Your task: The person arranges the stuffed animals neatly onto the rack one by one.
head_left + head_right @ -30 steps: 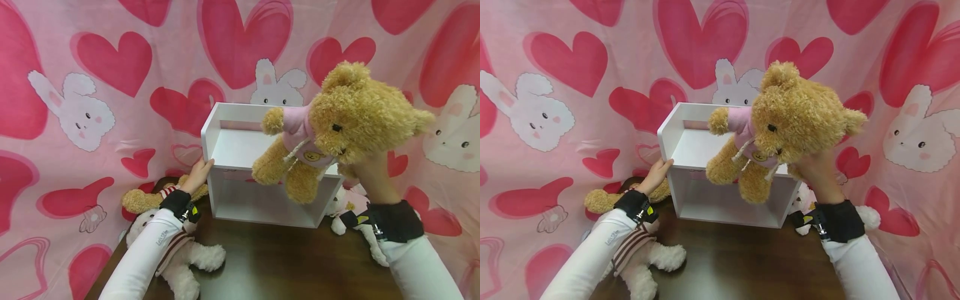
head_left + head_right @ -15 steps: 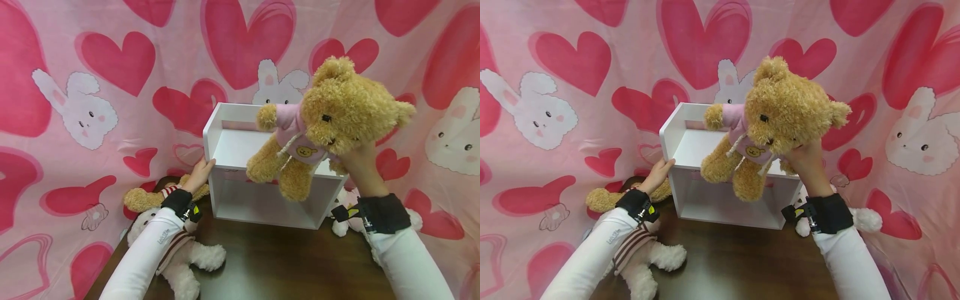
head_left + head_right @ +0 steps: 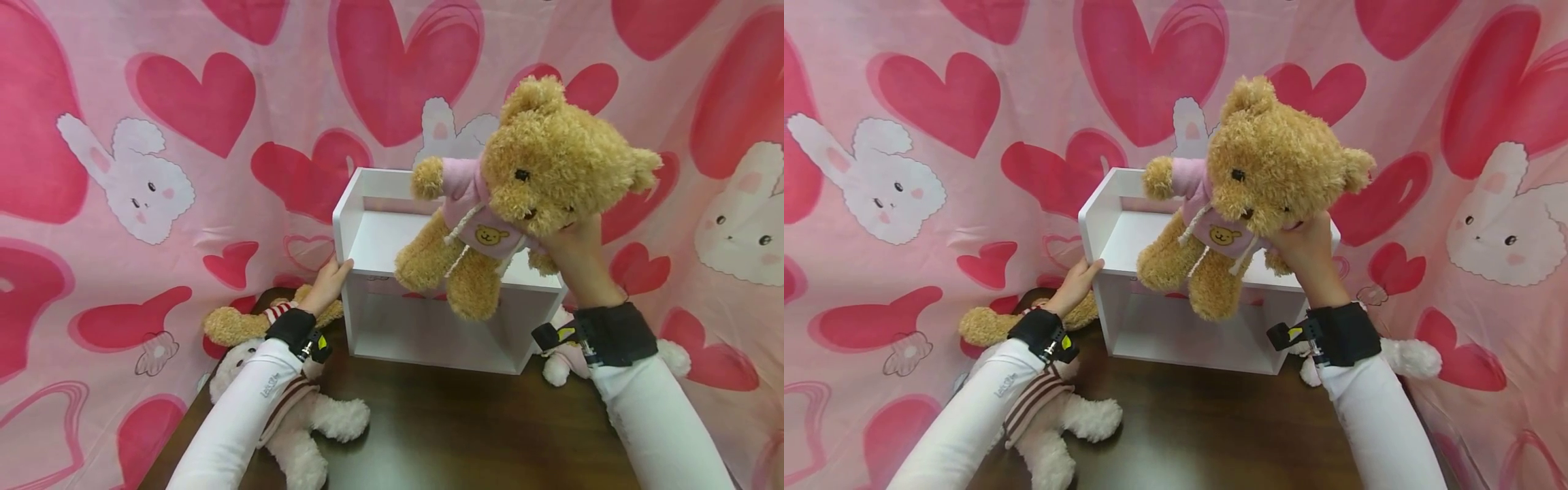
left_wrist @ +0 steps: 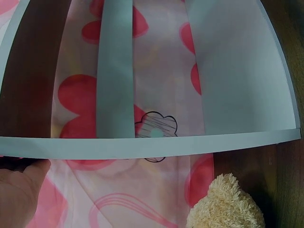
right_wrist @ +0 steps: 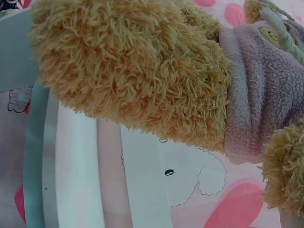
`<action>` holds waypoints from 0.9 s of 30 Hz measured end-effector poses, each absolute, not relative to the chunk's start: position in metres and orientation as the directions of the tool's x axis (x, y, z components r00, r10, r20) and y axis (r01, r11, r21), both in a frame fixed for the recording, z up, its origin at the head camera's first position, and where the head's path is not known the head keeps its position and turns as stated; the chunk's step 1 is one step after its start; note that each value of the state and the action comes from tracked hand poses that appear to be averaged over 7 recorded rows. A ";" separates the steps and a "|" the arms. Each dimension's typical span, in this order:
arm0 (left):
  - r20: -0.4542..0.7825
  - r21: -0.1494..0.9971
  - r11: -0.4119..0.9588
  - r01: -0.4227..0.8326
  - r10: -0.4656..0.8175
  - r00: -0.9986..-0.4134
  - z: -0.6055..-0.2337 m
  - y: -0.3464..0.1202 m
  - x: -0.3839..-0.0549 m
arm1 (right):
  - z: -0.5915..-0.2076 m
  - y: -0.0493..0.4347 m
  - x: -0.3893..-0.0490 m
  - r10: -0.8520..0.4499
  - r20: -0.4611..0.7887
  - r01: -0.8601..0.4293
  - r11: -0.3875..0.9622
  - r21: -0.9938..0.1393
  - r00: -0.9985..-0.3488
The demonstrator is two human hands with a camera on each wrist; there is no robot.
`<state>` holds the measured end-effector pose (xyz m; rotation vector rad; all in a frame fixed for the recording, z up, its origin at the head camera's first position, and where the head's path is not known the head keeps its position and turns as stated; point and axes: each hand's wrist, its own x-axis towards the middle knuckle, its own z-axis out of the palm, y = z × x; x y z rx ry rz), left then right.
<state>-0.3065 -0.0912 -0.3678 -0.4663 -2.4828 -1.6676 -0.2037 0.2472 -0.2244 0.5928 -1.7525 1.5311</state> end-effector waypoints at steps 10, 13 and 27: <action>0.274 0.894 0.309 0.323 0.191 -0.942 -0.363 -0.091 -0.302 | -0.213 0.235 -0.213 0.130 0.706 -0.689 0.155 -0.708 -0.697; 0.282 0.890 0.316 0.330 0.189 -0.941 -0.368 -0.090 -0.307 | -0.210 0.233 -0.214 0.127 0.692 -0.670 0.177 -0.721 -0.711; 0.324 0.853 0.355 0.383 0.215 -0.921 -0.362 -0.076 -0.295 | -0.210 0.237 -0.217 0.048 0.719 -0.705 0.162 -0.690 -0.693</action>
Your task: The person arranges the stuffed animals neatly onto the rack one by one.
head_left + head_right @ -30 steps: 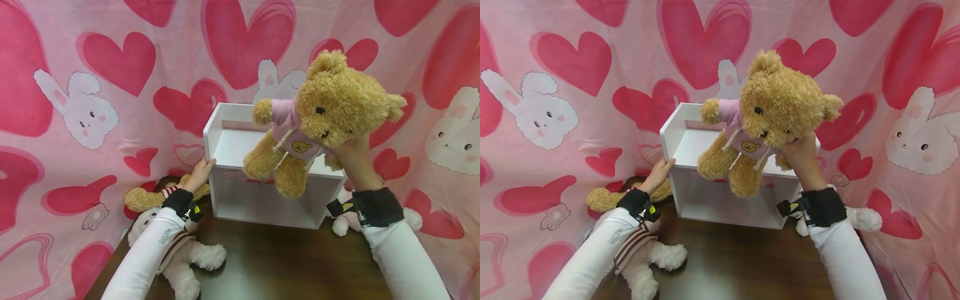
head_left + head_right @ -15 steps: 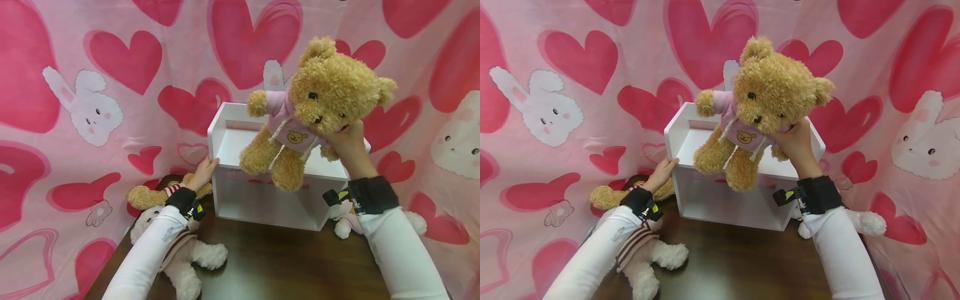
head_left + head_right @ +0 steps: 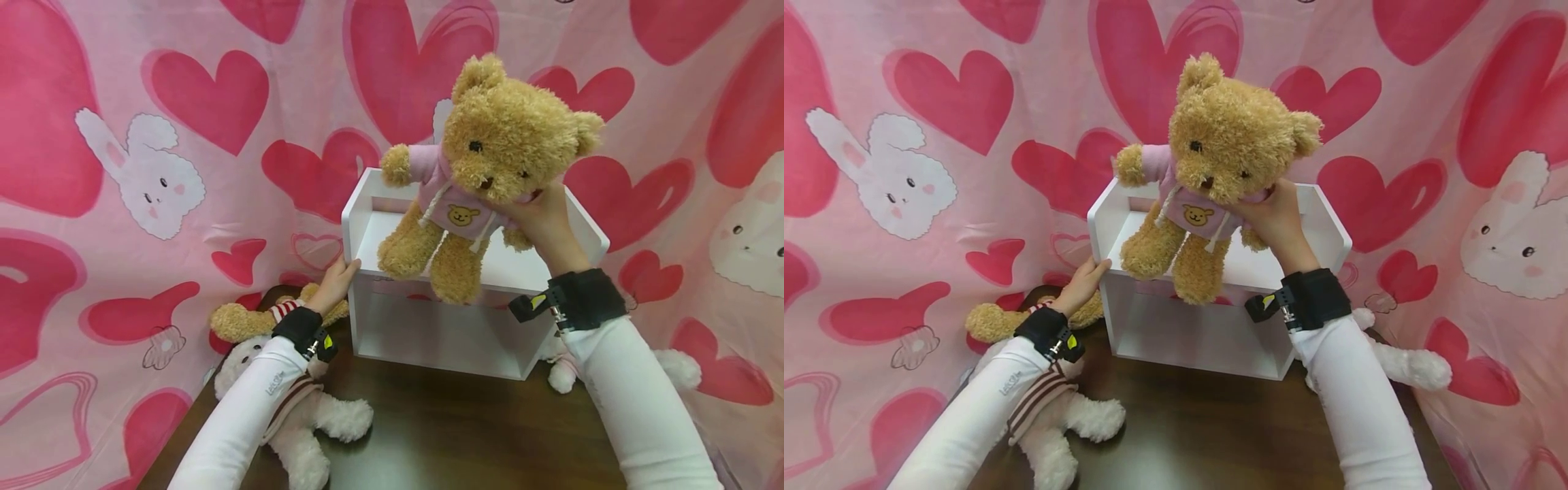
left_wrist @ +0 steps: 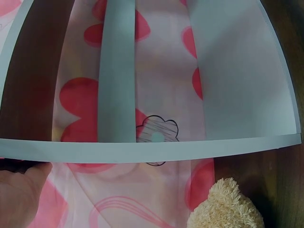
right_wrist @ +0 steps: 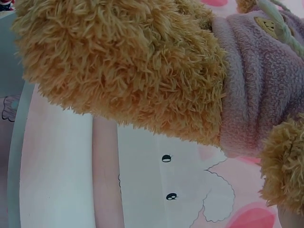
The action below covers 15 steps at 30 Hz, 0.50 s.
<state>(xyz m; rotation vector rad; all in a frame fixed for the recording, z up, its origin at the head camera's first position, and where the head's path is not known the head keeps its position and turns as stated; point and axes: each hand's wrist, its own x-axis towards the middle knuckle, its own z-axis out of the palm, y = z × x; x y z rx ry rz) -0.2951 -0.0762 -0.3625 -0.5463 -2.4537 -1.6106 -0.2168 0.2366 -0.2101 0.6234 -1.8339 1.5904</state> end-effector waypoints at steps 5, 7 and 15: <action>0.285 0.858 0.376 0.351 0.221 -0.933 -0.357 -0.073 -0.290 | -0.212 0.235 -0.218 0.037 0.708 -0.689 0.203 -0.696 -0.705; 0.275 0.861 0.375 0.344 0.224 -0.935 -0.357 -0.072 -0.291 | -0.212 0.233 -0.220 0.035 0.701 -0.680 0.212 -0.702 -0.713; 0.283 0.853 0.386 0.351 0.224 -0.933 -0.356 -0.073 -0.290 | -0.213 0.221 -0.232 0.003 0.685 -0.648 0.321 -0.691 -0.729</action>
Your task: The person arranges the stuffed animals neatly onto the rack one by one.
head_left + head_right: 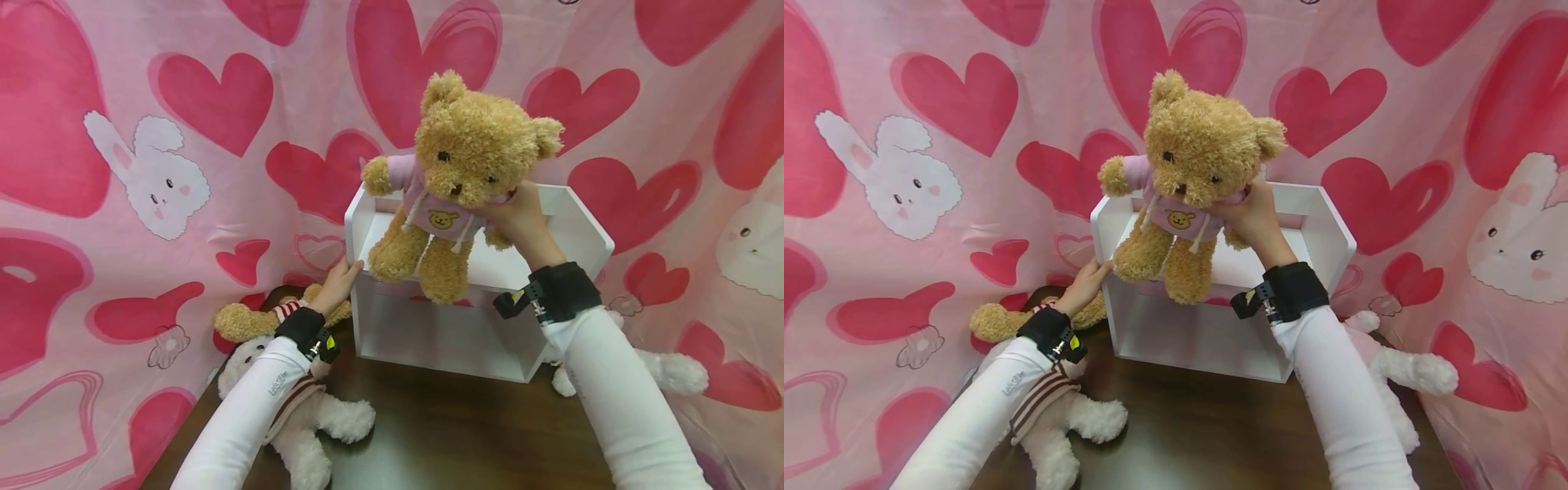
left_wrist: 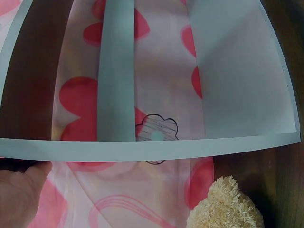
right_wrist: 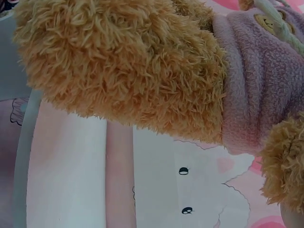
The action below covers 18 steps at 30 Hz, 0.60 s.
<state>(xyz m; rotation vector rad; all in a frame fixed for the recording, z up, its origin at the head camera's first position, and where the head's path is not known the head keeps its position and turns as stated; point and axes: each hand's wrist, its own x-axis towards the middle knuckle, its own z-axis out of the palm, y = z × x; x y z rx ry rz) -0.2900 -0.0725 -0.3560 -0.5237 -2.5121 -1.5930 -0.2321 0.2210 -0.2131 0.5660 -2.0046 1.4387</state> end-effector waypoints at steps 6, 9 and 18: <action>0.269 0.841 0.419 0.343 0.226 -0.936 -0.355 -0.074 -0.288 | -0.216 0.211 -0.241 -0.050 0.710 -0.676 0.360 -0.643 -0.702; 0.272 0.840 0.417 0.349 0.233 -0.934 -0.355 -0.075 -0.288 | -0.219 0.207 -0.246 -0.066 0.697 -0.662 0.386 -0.642 -0.714; 0.305 0.847 0.361 0.390 0.272 -0.913 -0.356 -0.074 -0.288 | -0.221 0.197 -0.255 -0.135 0.686 -0.672 0.405 -0.620 -0.715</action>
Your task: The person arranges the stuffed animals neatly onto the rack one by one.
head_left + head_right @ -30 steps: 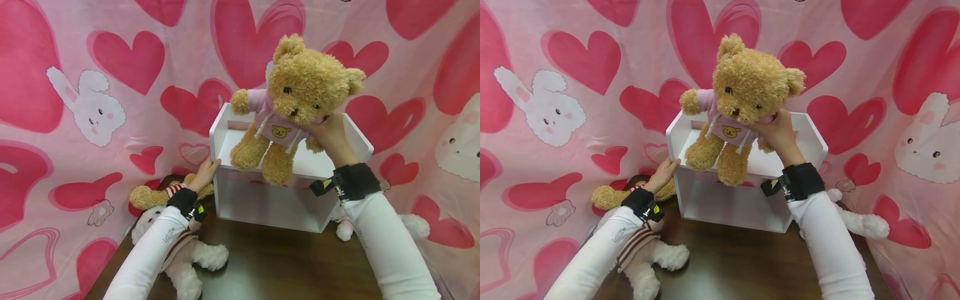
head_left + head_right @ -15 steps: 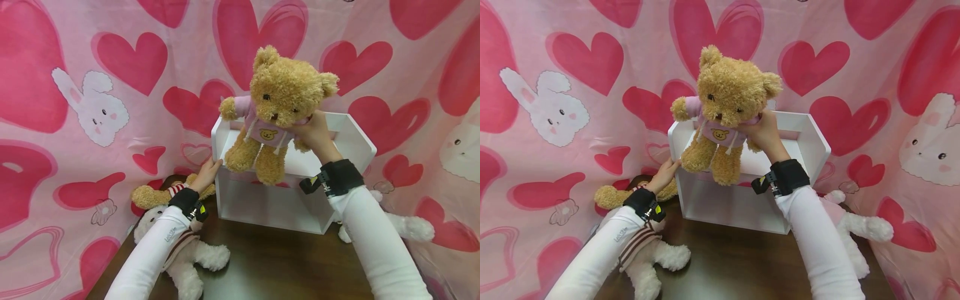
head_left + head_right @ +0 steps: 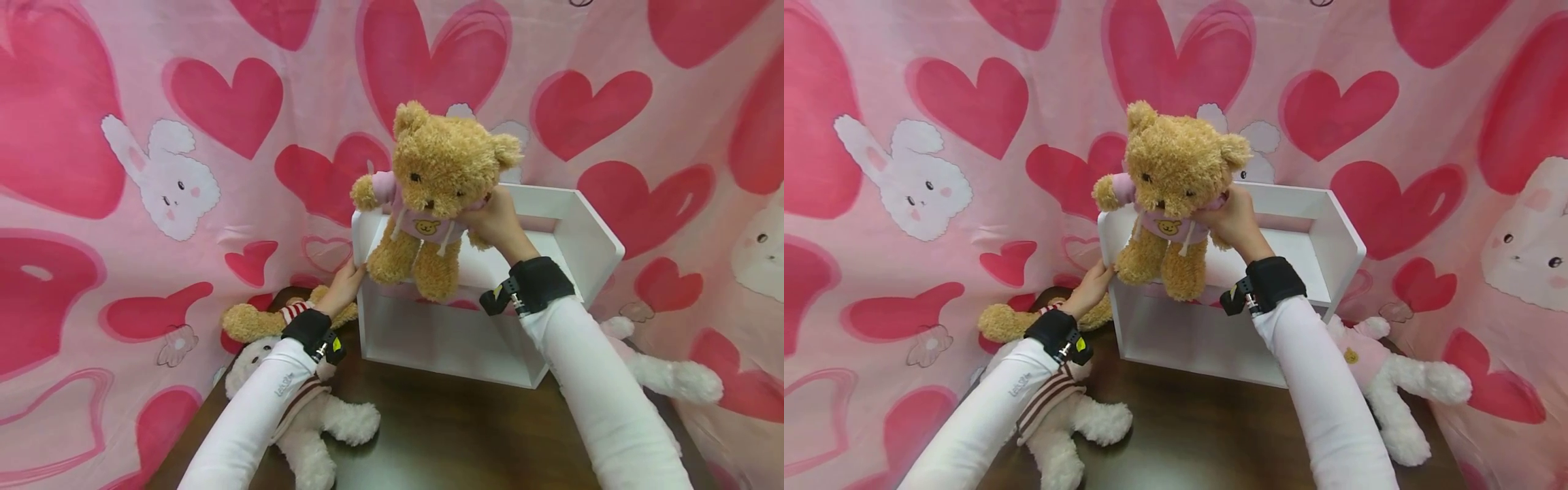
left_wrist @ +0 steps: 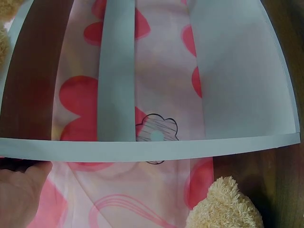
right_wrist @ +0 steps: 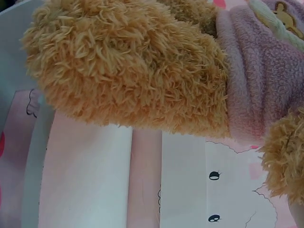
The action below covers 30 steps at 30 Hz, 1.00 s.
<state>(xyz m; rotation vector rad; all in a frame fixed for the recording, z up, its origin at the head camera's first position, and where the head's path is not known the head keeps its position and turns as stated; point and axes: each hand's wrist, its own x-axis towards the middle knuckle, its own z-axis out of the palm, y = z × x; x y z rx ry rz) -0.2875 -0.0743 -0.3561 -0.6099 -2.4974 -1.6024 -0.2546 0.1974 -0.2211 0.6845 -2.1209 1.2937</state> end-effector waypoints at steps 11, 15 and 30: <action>0.322 0.834 0.384 0.396 0.242 -0.915 -0.347 -0.070 -0.277 | -0.217 0.192 -0.267 -0.198 0.645 -0.645 0.485 -0.590 -0.738; 0.330 0.836 0.379 0.397 0.233 -0.915 -0.356 -0.072 -0.287 | -0.214 0.190 -0.270 -0.231 0.610 -0.623 0.532 -0.573 -0.758; 0.338 0.835 0.380 0.399 0.219 -0.915 -0.354 -0.071 -0.284 | -0.219 0.177 -0.278 -0.185 0.697 -0.665 0.538 -0.518 -0.693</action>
